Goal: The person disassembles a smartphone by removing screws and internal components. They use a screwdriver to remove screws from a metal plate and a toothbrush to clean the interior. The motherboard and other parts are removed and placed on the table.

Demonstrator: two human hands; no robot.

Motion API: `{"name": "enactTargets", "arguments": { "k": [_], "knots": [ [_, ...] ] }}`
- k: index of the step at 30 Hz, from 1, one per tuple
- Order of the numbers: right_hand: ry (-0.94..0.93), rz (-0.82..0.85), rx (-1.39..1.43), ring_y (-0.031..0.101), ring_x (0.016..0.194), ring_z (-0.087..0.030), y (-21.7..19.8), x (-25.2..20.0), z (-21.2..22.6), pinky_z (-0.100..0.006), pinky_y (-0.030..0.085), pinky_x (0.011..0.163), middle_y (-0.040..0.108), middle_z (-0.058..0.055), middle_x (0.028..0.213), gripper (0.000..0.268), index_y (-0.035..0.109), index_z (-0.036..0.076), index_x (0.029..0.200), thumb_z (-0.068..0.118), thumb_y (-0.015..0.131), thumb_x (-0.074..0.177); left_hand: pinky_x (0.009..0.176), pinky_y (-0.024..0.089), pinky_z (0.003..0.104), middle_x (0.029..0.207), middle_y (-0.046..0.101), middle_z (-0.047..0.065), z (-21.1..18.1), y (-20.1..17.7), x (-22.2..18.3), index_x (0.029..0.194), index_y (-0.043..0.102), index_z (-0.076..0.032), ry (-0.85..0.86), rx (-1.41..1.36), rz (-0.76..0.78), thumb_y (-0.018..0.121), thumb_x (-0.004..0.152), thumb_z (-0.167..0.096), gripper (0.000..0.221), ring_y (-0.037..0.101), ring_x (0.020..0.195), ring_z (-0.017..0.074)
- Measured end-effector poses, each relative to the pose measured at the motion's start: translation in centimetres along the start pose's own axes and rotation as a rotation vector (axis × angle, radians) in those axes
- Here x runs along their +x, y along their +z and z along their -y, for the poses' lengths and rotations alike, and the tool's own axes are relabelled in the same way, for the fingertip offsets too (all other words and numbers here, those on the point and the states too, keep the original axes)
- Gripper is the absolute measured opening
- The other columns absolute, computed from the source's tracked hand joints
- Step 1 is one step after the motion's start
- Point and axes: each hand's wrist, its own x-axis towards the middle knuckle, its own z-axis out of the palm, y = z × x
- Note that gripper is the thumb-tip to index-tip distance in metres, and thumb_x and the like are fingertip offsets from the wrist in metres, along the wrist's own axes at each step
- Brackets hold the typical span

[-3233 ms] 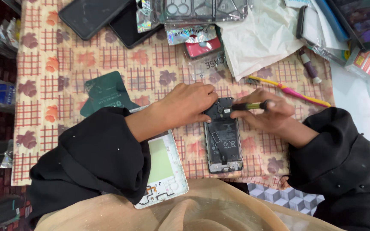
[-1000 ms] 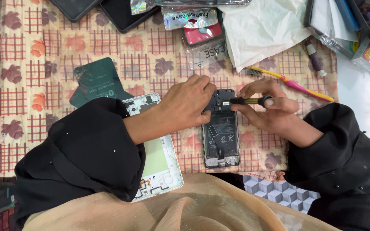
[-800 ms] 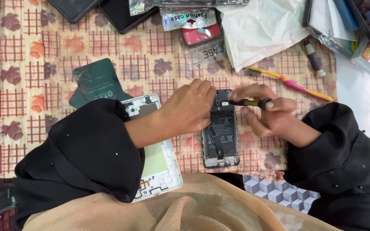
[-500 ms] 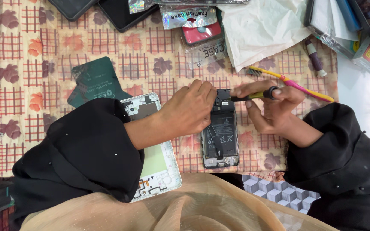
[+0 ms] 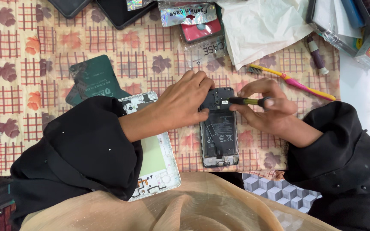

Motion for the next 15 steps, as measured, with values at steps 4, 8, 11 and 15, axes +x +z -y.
{"name": "enactTargets", "arguments": {
  "k": [4,8,11,15],
  "knots": [
    [0.019,0.058,0.127,0.069,0.103,-0.034,-0.2,0.3,0.2,-0.044,0.065,0.09,0.056,-0.025,0.116,0.08,0.015,0.02,0.137,-0.02,0.064,0.089,0.088,0.053,0.043,0.109,0.056,0.019,0.3,0.0,0.0,0.123,0.058,0.013,0.038,-0.027,0.033,0.086,0.071,-0.023,0.069,0.054,0.102,0.0332],
    [-0.064,0.053,0.073,0.064,0.101,-0.041,-0.1,1.0,0.3,-0.052,0.056,0.091,0.055,-0.029,0.114,0.084,0.016,0.017,0.13,-0.003,0.073,0.072,0.086,0.055,0.043,0.108,0.057,0.018,0.5,-0.1,0.0,0.117,0.062,0.01,0.042,-0.012,0.053,0.085,0.071,-0.022,0.061,0.056,0.102,0.0331],
    [-0.044,0.027,0.086,0.068,0.102,-0.034,0.5,1.0,0.5,-0.044,0.061,0.091,0.057,-0.023,0.114,0.085,0.018,0.022,0.131,-0.009,0.08,0.082,0.08,0.057,0.04,0.105,0.056,0.018,0.4,0.1,-0.1,0.109,0.064,0.011,0.098,0.059,0.015,0.083,0.072,-0.021,0.052,0.057,0.103,0.032],
    [0.042,0.058,0.103,0.072,0.106,-0.035,0.7,0.4,0.7,-0.046,0.063,0.093,0.059,-0.022,0.114,0.078,0.016,0.02,0.135,-0.017,0.07,0.093,0.07,0.057,0.029,0.099,0.055,0.012,-0.8,1.0,-0.9,0.096,0.066,0.009,0.226,0.493,-0.061,0.075,0.076,-0.022,0.038,0.056,0.101,0.0248]
  ]
}}
